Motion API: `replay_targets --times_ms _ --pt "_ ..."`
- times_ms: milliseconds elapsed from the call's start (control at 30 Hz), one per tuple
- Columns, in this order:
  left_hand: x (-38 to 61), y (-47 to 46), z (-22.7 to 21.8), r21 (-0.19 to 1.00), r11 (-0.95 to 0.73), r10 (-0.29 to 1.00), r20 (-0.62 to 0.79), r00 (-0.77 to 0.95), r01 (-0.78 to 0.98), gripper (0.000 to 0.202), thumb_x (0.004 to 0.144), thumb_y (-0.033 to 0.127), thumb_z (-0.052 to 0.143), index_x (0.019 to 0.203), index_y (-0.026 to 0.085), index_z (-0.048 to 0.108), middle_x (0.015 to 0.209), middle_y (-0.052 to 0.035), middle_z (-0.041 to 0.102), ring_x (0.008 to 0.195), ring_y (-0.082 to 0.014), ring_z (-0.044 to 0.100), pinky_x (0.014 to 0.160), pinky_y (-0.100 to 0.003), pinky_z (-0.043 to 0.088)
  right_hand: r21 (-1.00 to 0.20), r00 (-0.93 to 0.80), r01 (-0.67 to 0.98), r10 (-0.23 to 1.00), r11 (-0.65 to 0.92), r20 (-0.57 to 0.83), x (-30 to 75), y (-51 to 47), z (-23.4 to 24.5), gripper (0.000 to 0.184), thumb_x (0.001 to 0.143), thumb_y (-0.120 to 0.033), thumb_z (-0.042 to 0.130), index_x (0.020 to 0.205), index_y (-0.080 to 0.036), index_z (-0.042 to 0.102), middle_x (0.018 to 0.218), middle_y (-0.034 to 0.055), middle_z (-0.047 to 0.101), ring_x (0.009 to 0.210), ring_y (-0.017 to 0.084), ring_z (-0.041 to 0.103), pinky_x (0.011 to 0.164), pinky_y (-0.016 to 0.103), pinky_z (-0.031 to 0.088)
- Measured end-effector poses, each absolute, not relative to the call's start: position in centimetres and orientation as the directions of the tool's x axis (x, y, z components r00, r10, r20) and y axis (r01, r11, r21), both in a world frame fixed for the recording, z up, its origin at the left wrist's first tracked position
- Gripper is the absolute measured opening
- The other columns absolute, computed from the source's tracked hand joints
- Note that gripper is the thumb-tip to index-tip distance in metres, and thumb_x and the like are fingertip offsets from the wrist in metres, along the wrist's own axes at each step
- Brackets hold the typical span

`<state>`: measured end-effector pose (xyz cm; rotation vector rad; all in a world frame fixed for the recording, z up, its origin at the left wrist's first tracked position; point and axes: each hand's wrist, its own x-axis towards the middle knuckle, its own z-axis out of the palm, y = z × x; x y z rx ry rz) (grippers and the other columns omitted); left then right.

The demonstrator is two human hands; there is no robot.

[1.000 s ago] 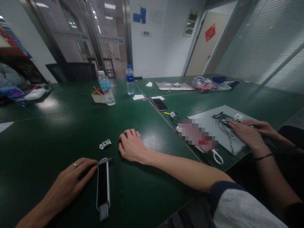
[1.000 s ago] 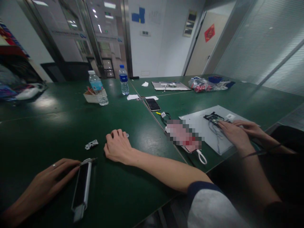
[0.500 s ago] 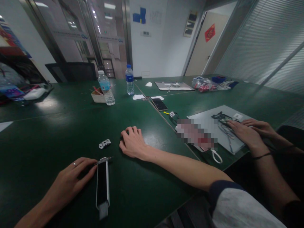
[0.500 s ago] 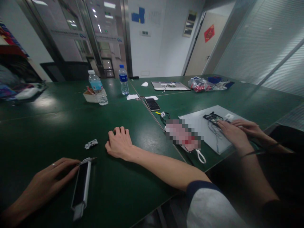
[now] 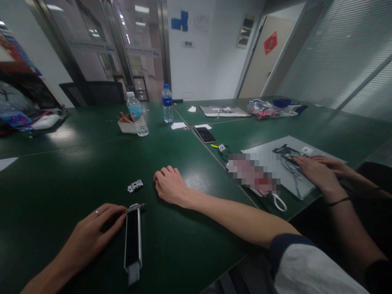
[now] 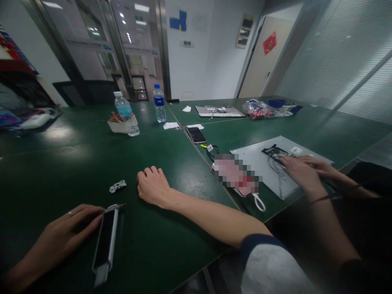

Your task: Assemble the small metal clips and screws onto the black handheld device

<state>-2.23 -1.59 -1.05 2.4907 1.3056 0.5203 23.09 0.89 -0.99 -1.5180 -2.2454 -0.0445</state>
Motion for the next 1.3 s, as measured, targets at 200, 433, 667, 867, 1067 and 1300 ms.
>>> replay_targets --times_ms 200,433,667,867,1067,1300 --pt "-2.0 -1.9 -1.1 0.450 -0.552 0.827 0.191 0.528 0.702 0.039 0.086 0.054 0.042 0.101 0.025 0.064 0.102 -0.0024 0.066 0.087 -0.0201 0.063 0.073 -0.029 0.055 -0.215 -0.315 0.883 0.867 0.417 0.386 23.0 0.9 -0.9 0.019 0.092 -0.025 0.040 0.095 -0.014 0.056 0.095 0.0084 0.058 0.089 0.020 0.045 0.074 0.034 0.036" --pt "-2.0 -1.8 -1.2 0.450 -0.554 0.826 0.196 0.528 0.700 0.036 0.086 0.052 0.043 0.101 0.025 0.064 0.102 -0.0019 0.066 0.088 -0.0193 0.063 0.073 -0.028 0.055 -0.216 -0.326 0.870 0.846 0.443 0.421 23.0 0.7 -0.5 0.020 0.093 -0.026 0.038 0.092 -0.014 0.055 0.092 0.0068 0.059 0.084 0.018 0.045 0.071 0.032 0.034" --pt "-2.1 -1.7 -1.4 0.437 -0.569 0.818 0.218 0.532 0.696 0.038 0.086 0.053 0.043 0.101 0.024 0.064 0.102 -0.0030 0.066 0.088 -0.0200 0.063 0.075 -0.029 0.055 -0.156 -0.436 0.819 0.775 0.553 0.457 22.8 0.4 -0.3 0.024 0.091 -0.026 0.037 0.076 -0.015 0.052 0.079 0.0050 0.057 0.074 0.017 0.041 0.068 0.031 0.029" --pt "-2.0 -1.6 -1.3 0.422 -0.579 0.812 0.224 0.538 0.698 0.041 0.085 0.055 0.043 0.098 0.025 0.066 0.100 -0.0027 0.067 0.086 -0.0197 0.064 0.073 -0.027 0.055 -0.141 -0.472 0.781 0.723 0.608 0.504 22.3 0.3 -0.4 0.029 0.095 -0.029 0.032 0.084 -0.014 0.054 0.082 0.0056 0.058 0.075 0.017 0.042 0.068 0.030 0.027" --pt "-2.3 -1.5 -1.7 0.427 -0.570 0.818 0.209 0.536 0.702 0.040 0.086 0.055 0.043 0.101 0.024 0.064 0.102 -0.0028 0.066 0.089 -0.0194 0.064 0.074 -0.027 0.055 -0.183 -0.462 0.773 0.736 0.608 0.495 22.4 0.3 -0.3 0.028 0.096 -0.033 0.038 0.090 -0.014 0.056 0.087 0.0052 0.059 0.077 0.015 0.043 0.067 0.029 0.027" --pt "-2.2 -1.2 -0.8 0.382 -0.616 0.778 0.161 0.607 0.689 0.034 0.088 0.045 0.044 0.104 0.023 0.064 0.102 -0.0038 0.066 0.088 -0.0180 0.063 0.074 -0.026 0.054 -0.230 -0.416 0.786 0.767 0.574 0.489 22.6 0.7 -0.7 0.024 0.096 -0.030 0.041 0.094 -0.015 0.059 0.091 0.0061 0.060 0.085 0.017 0.045 0.071 0.029 0.030"
